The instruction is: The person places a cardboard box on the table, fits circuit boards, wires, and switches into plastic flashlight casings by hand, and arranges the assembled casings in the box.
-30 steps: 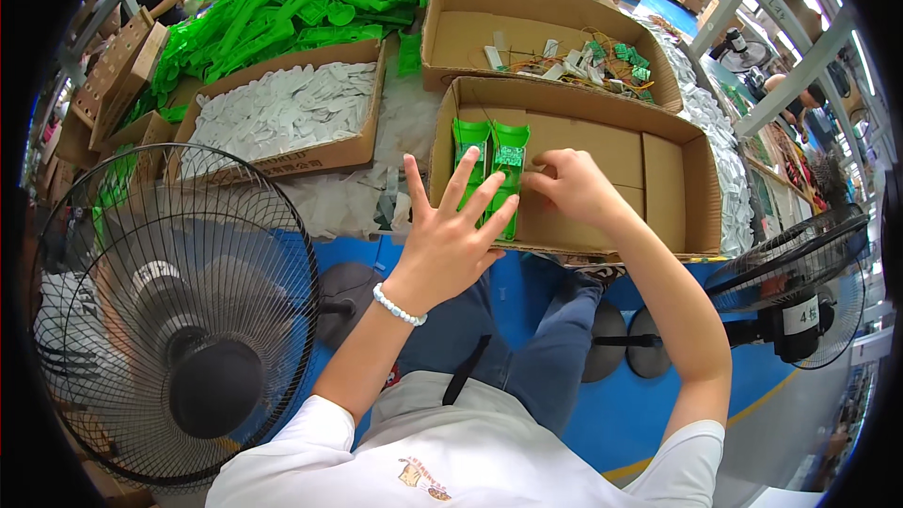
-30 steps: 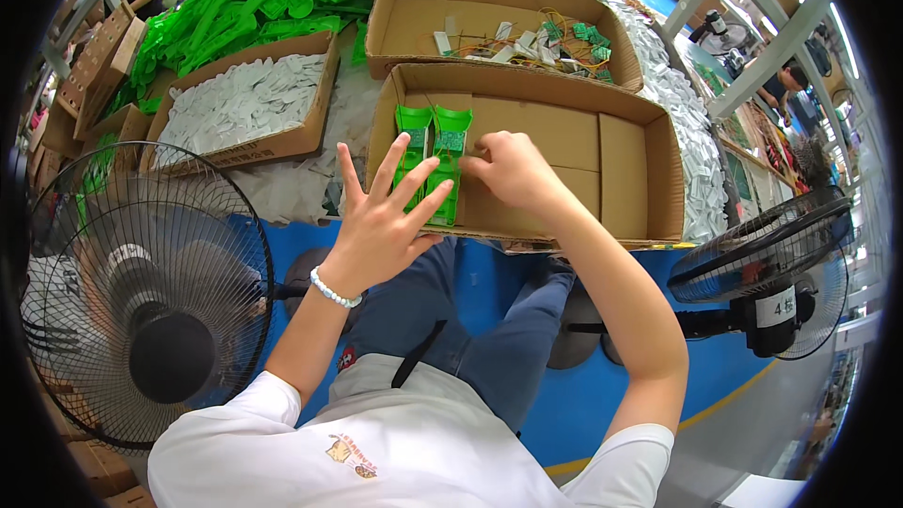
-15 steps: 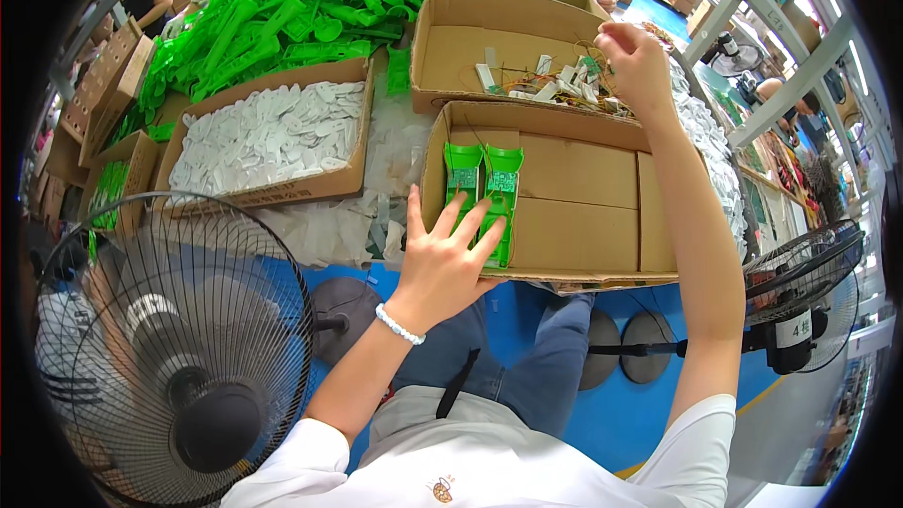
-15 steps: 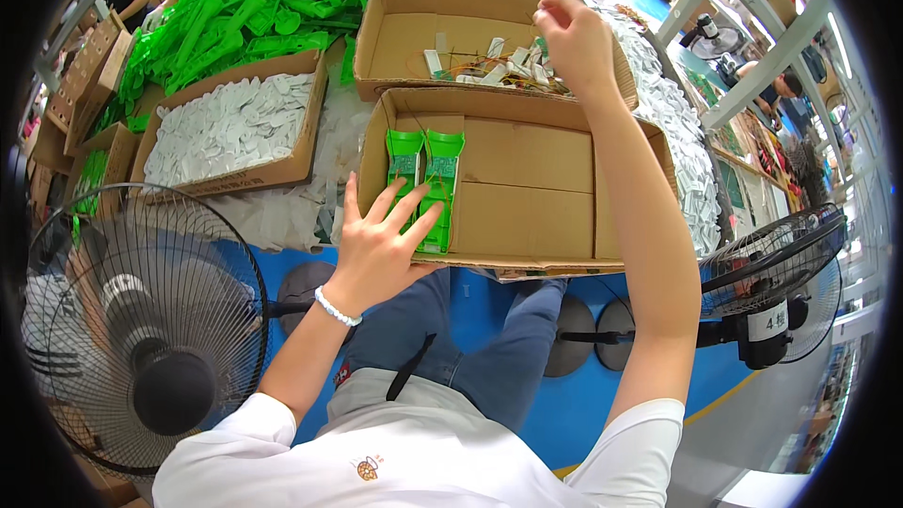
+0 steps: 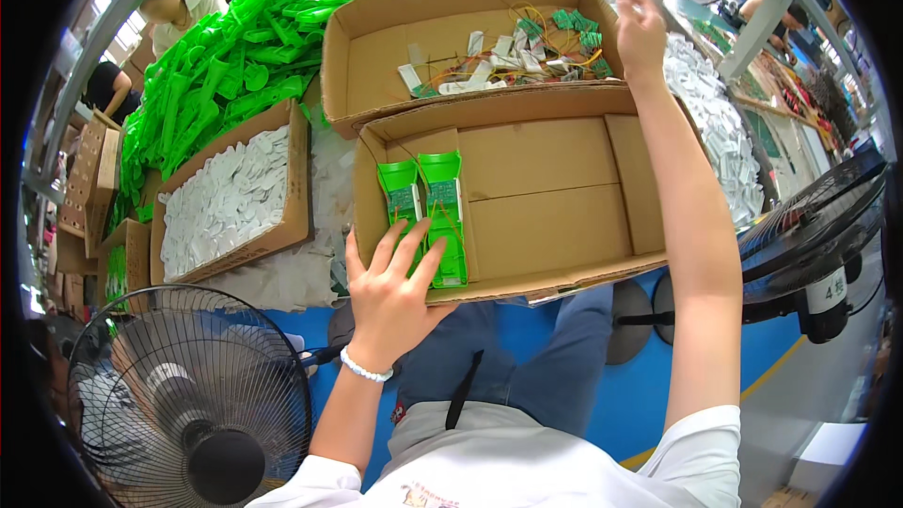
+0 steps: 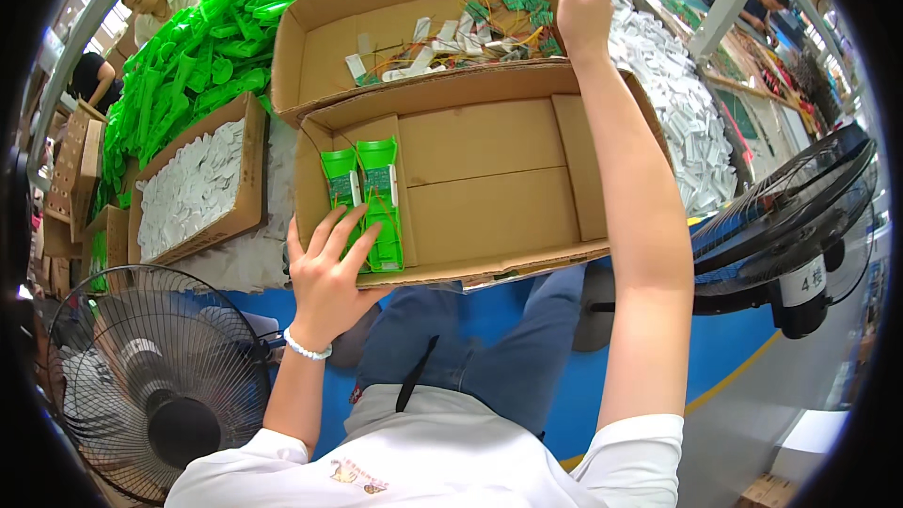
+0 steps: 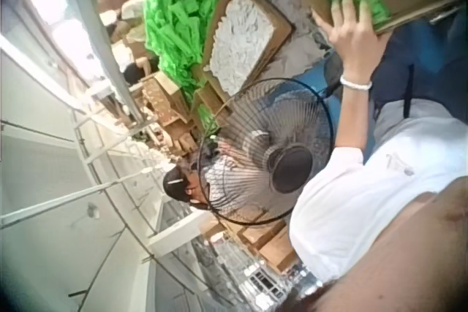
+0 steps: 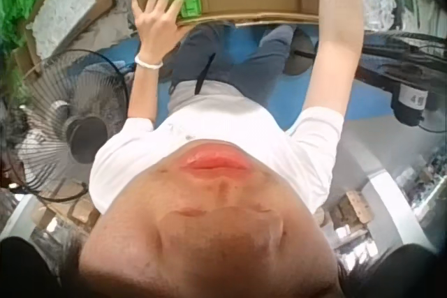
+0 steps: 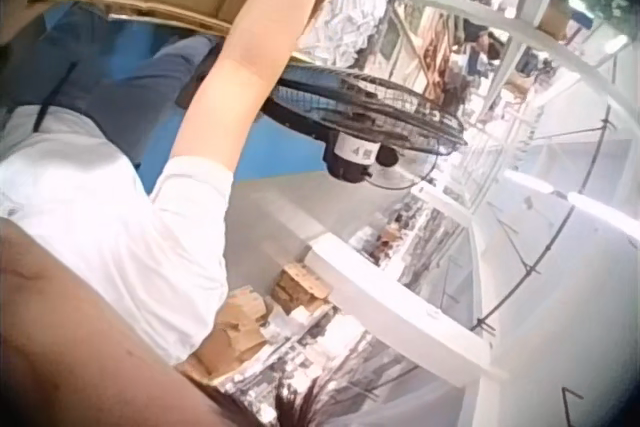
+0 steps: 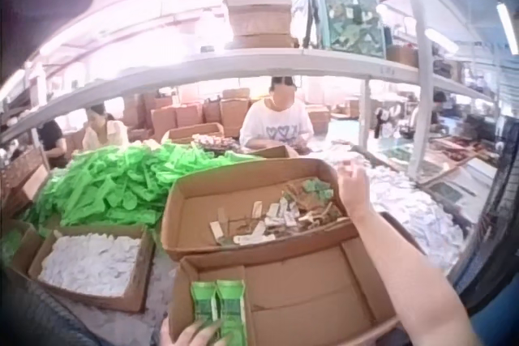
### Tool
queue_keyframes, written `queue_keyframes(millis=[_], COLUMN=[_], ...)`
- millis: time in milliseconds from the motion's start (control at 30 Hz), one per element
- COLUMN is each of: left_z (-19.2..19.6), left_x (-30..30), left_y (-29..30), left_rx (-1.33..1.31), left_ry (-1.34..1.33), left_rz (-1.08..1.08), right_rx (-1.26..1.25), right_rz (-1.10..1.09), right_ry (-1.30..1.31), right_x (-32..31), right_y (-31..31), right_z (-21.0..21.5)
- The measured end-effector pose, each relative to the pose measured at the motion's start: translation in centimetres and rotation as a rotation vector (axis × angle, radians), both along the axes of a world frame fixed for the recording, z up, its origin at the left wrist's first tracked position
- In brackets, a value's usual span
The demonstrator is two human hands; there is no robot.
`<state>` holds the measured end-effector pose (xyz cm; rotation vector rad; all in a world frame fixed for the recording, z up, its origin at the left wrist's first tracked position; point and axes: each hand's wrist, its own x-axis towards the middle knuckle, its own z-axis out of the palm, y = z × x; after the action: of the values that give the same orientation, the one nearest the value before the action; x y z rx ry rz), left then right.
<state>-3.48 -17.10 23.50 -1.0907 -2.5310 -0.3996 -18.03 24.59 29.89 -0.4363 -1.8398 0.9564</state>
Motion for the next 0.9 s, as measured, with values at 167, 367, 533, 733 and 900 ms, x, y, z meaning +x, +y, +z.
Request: queue_keyframes(millis=[167, 367, 533, 733, 900], left_z=[0.4, 0.2, 0.2, 0.1, 0.0], left_x=[0.1, 0.0, 0.1, 0.1, 0.2], left_y=[0.0, 0.7, 1.1, 0.9, 0.8], left_rx=[-0.069, -0.105, -0.118, -0.127, -0.126], left_ry=[-0.019, -0.013, -0.003, 0.033, 0.033], left_rz=[0.034, 0.016, 0.024, 0.041, 0.020], right_rx=[0.224, 0.263, 0.327, 0.407, 0.569], right_rz=[0.019, 0.271, 0.293, 0.332, 0.262], right_ry=[-0.272, -0.491, -0.413, -0.368, -0.375], right_x=[-1.7, -1.5, -1.6, -1.1, -2.4], right_y=[-0.1, 0.3, -0.1, -1.2, -0.9], right_z=[-1.0, -1.8, -2.2, -1.1, -3.1])
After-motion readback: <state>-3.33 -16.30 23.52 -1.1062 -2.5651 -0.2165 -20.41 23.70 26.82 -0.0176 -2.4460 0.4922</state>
